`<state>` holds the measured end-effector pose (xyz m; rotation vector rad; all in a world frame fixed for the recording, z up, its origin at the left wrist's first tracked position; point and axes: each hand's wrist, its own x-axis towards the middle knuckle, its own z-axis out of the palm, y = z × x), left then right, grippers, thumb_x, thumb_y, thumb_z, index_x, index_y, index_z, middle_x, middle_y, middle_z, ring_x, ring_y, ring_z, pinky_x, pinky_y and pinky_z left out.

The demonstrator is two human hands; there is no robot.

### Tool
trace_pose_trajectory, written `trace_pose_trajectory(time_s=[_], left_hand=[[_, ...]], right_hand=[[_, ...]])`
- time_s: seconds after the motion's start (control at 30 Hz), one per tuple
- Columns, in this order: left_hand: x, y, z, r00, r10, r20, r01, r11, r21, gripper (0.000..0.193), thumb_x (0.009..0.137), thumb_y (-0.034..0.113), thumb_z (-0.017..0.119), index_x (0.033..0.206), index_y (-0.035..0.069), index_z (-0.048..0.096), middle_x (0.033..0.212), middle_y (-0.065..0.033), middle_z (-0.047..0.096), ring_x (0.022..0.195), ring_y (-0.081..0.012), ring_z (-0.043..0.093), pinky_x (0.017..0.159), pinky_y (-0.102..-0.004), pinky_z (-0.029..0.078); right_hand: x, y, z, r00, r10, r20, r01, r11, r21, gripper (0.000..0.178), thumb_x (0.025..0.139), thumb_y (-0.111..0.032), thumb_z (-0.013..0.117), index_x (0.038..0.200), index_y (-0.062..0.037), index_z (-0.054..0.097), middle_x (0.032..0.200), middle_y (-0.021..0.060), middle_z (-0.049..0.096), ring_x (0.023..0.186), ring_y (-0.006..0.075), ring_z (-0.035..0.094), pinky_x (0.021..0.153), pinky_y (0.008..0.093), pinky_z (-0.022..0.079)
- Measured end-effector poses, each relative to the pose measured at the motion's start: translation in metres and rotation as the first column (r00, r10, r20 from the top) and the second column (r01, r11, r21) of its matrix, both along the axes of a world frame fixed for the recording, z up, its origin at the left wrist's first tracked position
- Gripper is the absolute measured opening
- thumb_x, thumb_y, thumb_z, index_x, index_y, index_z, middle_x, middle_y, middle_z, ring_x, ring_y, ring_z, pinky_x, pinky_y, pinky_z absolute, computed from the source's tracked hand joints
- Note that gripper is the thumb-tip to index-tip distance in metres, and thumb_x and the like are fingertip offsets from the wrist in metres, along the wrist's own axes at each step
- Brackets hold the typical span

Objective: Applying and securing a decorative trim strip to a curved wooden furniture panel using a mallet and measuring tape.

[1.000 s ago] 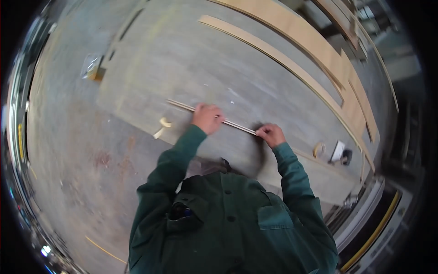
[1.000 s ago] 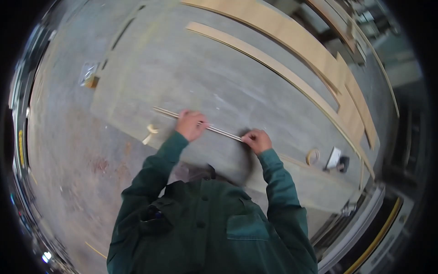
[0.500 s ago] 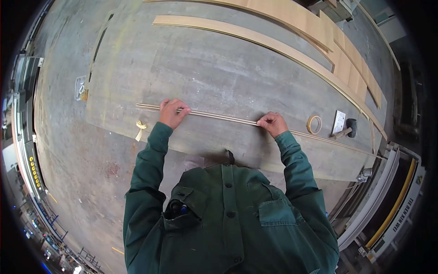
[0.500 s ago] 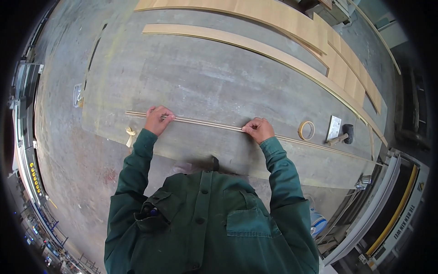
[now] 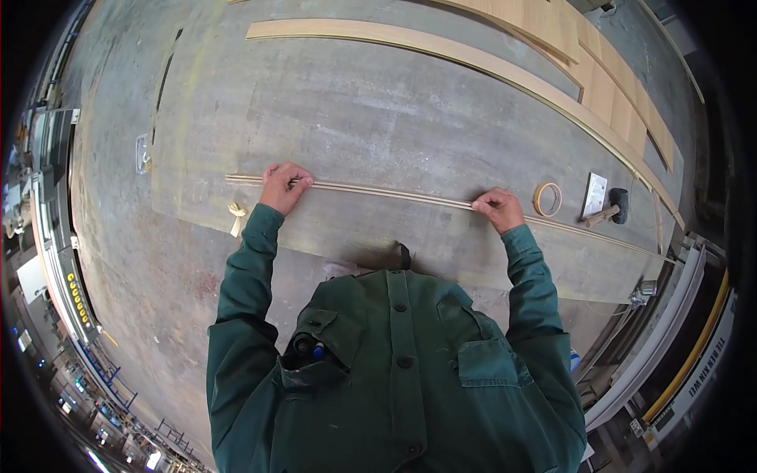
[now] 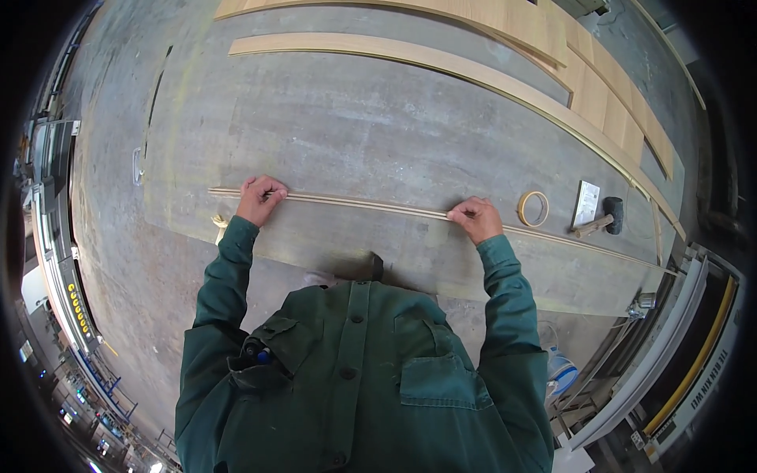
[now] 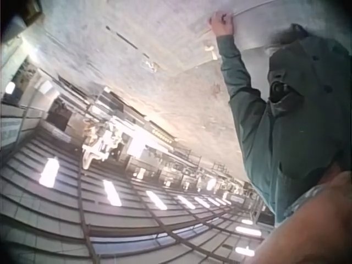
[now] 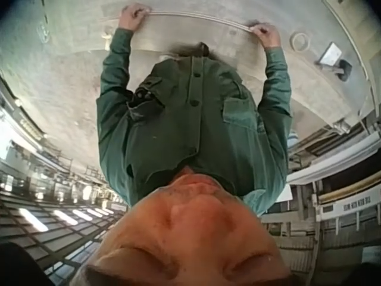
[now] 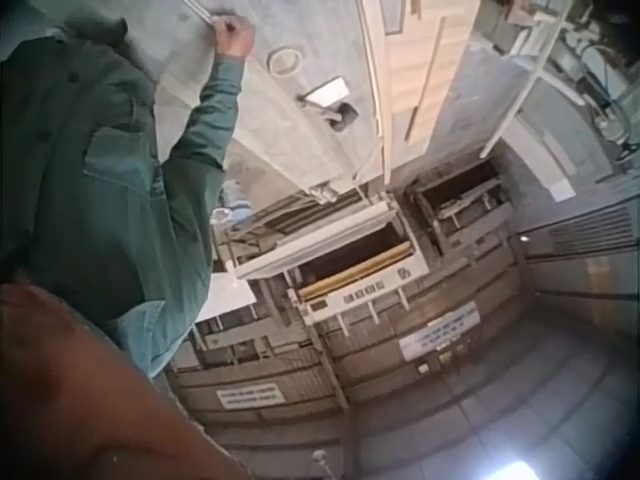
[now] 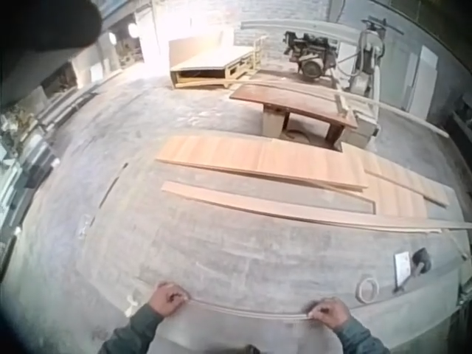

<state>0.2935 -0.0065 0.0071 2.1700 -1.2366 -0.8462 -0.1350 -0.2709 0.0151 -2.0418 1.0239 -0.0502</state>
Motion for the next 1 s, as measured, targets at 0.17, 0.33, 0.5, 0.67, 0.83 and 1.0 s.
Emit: trace_pose_trajectory(time_s=[0.17,0.33,0.5,0.67,0.83,1.0], left_hand=[[-0.002,0.001,0.004,1.0,-0.013,-0.004,0.013,1.0,0.013,0.011,0.089,0.026,0.067,0.089,0.015,0.068,0.092,0.0035,0.064,0.09,-0.0141,0.06,0.11,-0.0451,0.021],[-0.002,0.006,0.001,0.999,-0.035,0.034,0.037,0.998,-0.048,0.011,0.09,0.025,0.065,0.093,0.015,0.068,0.096,0.0023,0.065,0.098,-0.0161,0.06,0.108,-0.0476,0.022],[-0.019,-0.006,0.008,0.982,-0.128,0.136,0.142,0.986,-0.092,0.015,0.088,0.026,0.068,0.099,0.016,0.067,0.1,-0.0001,0.065,0.102,-0.0195,0.06,0.107,-0.0494,0.024],[-0.063,-0.03,0.004,0.958,-0.216,0.188,0.257,0.938,-0.232,0.025,0.082,0.026,0.073,0.104,0.016,0.066,0.105,-0.0028,0.065,0.107,-0.0233,0.059,0.103,-0.045,0.033],[-0.087,-0.052,0.0,0.943,-0.22,0.248,0.294,0.902,-0.317,0.026,0.08,0.03,0.075,0.1,0.017,0.066,0.097,-0.0008,0.064,0.096,-0.0231,0.06,0.095,-0.0393,0.04],[-0.09,-0.055,0.002,0.946,-0.188,0.265,0.278,0.893,-0.355,0.02,0.08,0.029,0.075,0.094,0.018,0.068,0.09,0.0002,0.062,0.086,-0.0225,0.059,0.085,-0.0362,0.041]], right_hand=[[-0.042,-0.017,0.008,0.999,-0.039,-0.016,0.039,0.999,-0.006,0.016,0.077,-0.023,0.079,0.078,-0.0083,0.073,0.079,0.0056,0.067,0.078,0.0237,0.059,0.079,0.0345,0.043],[-0.079,-0.028,0.013,0.989,-0.123,-0.083,0.123,0.992,-0.006,0.016,0.077,-0.02,0.08,0.078,-0.0058,0.073,0.077,0.0065,0.065,0.081,0.0239,0.06,0.077,0.036,0.045],[-0.089,-0.03,0.009,0.986,-0.161,-0.043,0.161,0.987,0.008,0.014,0.079,-0.019,0.078,0.081,-0.0057,0.073,0.078,0.0061,0.066,0.081,0.0223,0.059,0.077,0.0355,0.045],[-0.011,0.011,0.026,0.98,-0.147,0.131,0.147,0.989,0.004,0.019,0.077,-0.015,0.079,0.092,-0.0049,0.072,0.089,0.0078,0.067,0.084,0.0222,0.061,0.078,0.0344,0.048],[0.048,0.047,0.015,0.979,0.045,0.196,0.006,0.967,-0.255,0.031,0.071,-0.021,0.082,0.096,-0.0079,0.071,0.095,0.0088,0.067,0.09,0.0301,0.06,0.08,0.038,0.048],[0.063,0.054,0.01,0.982,0.095,0.161,-0.038,0.946,-0.323,0.024,0.073,-0.021,0.081,0.093,-0.0098,0.071,0.093,0.0051,0.065,0.089,0.0272,0.059,0.077,0.0382,0.045]])
